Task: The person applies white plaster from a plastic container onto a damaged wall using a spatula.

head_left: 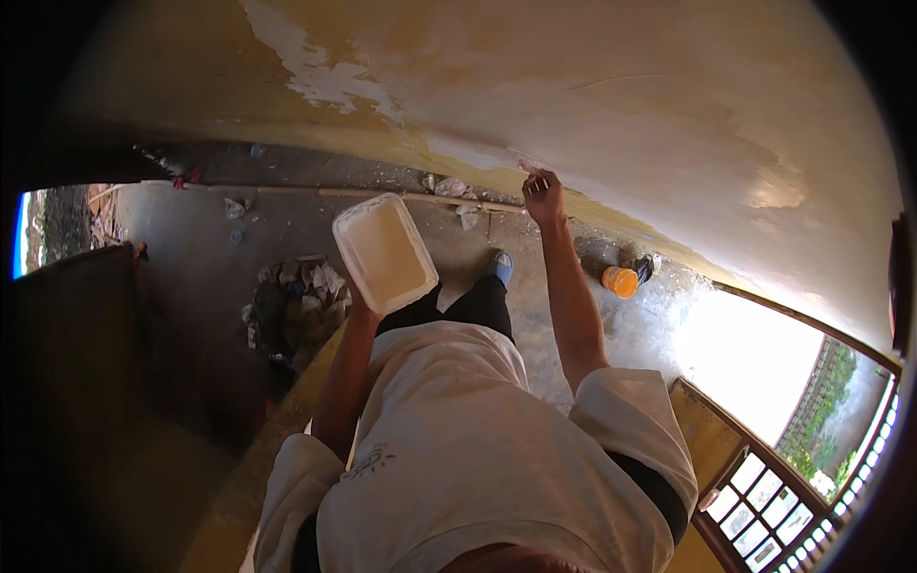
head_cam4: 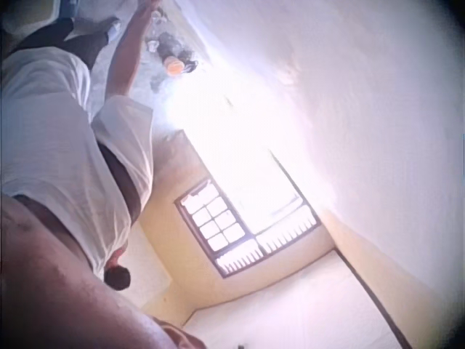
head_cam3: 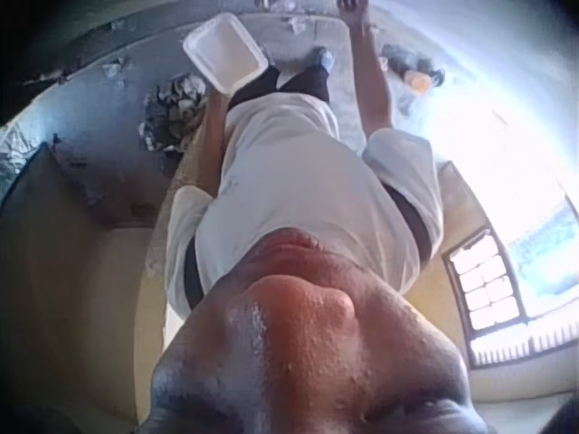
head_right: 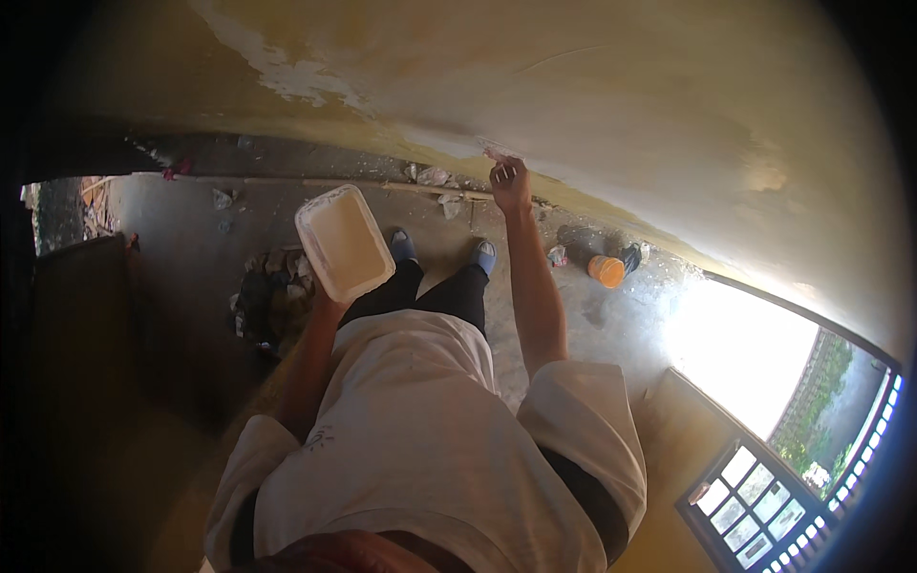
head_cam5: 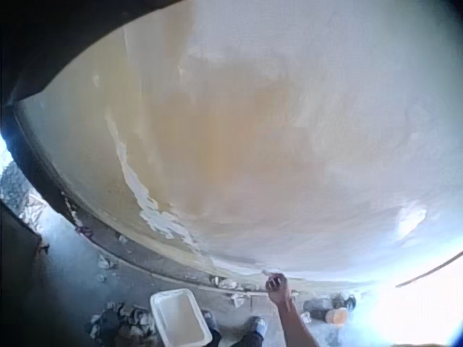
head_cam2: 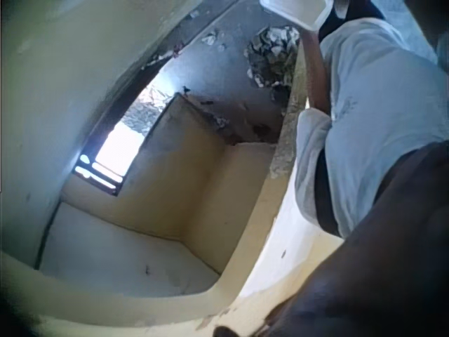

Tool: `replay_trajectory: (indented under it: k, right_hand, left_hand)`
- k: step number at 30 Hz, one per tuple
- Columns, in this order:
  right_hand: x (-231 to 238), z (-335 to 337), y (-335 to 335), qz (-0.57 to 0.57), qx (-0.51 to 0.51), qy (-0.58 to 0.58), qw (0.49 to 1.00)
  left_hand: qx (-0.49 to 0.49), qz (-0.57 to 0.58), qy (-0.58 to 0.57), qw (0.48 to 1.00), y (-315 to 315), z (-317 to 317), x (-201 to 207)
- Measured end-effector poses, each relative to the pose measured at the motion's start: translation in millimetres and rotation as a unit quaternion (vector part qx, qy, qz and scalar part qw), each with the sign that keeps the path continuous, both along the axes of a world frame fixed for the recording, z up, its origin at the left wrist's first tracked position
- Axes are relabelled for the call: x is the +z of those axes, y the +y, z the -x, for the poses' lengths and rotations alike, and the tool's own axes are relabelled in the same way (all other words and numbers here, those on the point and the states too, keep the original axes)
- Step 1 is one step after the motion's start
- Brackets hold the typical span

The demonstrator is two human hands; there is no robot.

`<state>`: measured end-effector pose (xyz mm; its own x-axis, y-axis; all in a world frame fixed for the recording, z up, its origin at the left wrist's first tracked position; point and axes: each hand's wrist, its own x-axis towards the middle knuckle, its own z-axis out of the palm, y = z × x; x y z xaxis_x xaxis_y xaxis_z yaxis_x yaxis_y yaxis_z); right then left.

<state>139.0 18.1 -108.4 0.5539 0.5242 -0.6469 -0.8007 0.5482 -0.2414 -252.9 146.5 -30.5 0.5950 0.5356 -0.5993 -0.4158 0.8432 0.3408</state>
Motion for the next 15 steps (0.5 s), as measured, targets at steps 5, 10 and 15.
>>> replay_trajectory:
  k: [5, 10, 15]
  right_hand:
    - [146.5, -3.8, -2.9, -0.035, -0.023, -0.067, 0.997]
    - [312.7, -9.4, -28.1, -0.092, 0.013, -0.108, 0.99]
    - [367.5, 31.1, -57.9, -0.105, -0.012, -0.256, 0.961]
  left_hand:
    - [-0.054, -0.017, -0.039, 0.998, 23.4, -35.4, 4.8]
    - [-0.124, -0.033, -0.157, 0.979, 31.2, -57.1, 12.6]
    - [-0.13, -0.033, -0.151, 0.979, 33.6, -51.6, 13.7]
